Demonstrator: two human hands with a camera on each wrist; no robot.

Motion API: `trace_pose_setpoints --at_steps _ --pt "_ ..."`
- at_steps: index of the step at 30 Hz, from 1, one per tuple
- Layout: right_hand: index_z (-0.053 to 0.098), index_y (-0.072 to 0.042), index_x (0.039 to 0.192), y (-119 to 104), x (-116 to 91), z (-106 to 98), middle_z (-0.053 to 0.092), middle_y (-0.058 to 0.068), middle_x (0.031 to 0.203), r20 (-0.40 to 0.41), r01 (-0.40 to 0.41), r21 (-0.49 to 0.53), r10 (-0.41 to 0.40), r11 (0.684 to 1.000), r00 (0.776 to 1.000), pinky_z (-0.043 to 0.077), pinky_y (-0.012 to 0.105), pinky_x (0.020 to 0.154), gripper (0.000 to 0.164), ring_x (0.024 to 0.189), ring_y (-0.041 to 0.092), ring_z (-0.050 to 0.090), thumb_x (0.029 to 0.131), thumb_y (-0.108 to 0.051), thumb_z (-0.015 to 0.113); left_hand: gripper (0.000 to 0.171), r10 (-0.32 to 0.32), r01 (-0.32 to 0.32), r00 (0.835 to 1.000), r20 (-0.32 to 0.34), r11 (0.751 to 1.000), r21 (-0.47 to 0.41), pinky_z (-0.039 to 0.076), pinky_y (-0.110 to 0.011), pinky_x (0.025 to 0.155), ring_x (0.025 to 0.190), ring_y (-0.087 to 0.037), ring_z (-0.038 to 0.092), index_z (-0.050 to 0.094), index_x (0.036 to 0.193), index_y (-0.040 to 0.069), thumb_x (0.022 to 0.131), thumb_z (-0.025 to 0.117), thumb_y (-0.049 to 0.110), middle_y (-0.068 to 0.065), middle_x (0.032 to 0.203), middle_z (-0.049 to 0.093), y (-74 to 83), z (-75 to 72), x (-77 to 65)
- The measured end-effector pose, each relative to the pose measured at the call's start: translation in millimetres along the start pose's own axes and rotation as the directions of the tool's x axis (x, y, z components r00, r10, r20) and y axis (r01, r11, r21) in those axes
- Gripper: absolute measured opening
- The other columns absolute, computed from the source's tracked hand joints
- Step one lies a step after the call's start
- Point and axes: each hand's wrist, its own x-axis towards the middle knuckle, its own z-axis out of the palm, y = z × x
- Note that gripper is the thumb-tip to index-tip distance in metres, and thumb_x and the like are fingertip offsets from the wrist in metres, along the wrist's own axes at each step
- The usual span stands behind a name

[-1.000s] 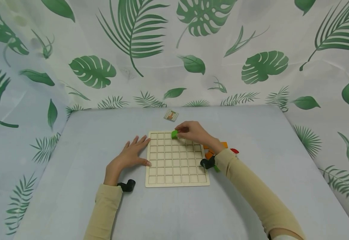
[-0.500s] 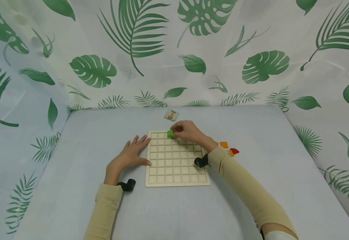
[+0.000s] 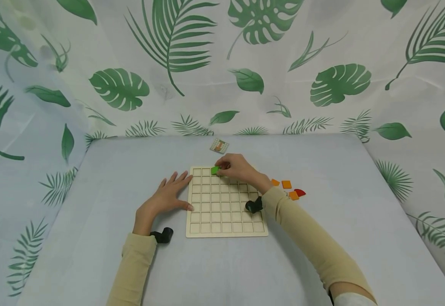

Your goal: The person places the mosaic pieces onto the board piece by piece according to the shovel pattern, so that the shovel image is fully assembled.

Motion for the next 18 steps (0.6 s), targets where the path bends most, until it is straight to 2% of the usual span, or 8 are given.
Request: trace_pose_setpoints --at_steps 9,18 --pt "0.074 0.0 0.121 1.3 2.8 1.7 0.071 0.015 0.112 0.008 -0.004 -0.054 0.004 0.999 1.0 0.058 0.039 0.089 0.031 0.102 0.027 0.068 0.093 -0.013 0.077 0.106 0.007 -0.007 1.0 -0.005 1.0 0.003 -0.003 -0.063 0.127 0.16 -0.04 -0.001 0.024 0.165 0.012 0.082 0.086 0.039 -0.013 0.173 0.013 -0.1 -0.7 1.4" --pt "0.075 -0.002 0.12 -0.4 1.0 1.9 0.068 0.013 0.108 0.023 0.012 -0.094 -0.01 0.996 1.0 0.058 0.037 0.088 0.03 0.1 0.026 0.066 0.093 -0.013 0.078 0.106 0.017 -0.017 1.0 -0.004 1.0 0.004 -0.002 -0.064 0.127 0.16 -0.041 0.0 0.025 0.165 0.011 0.083 0.085 0.04 -0.015 0.173 0.013 -1.0 0.4 1.9"
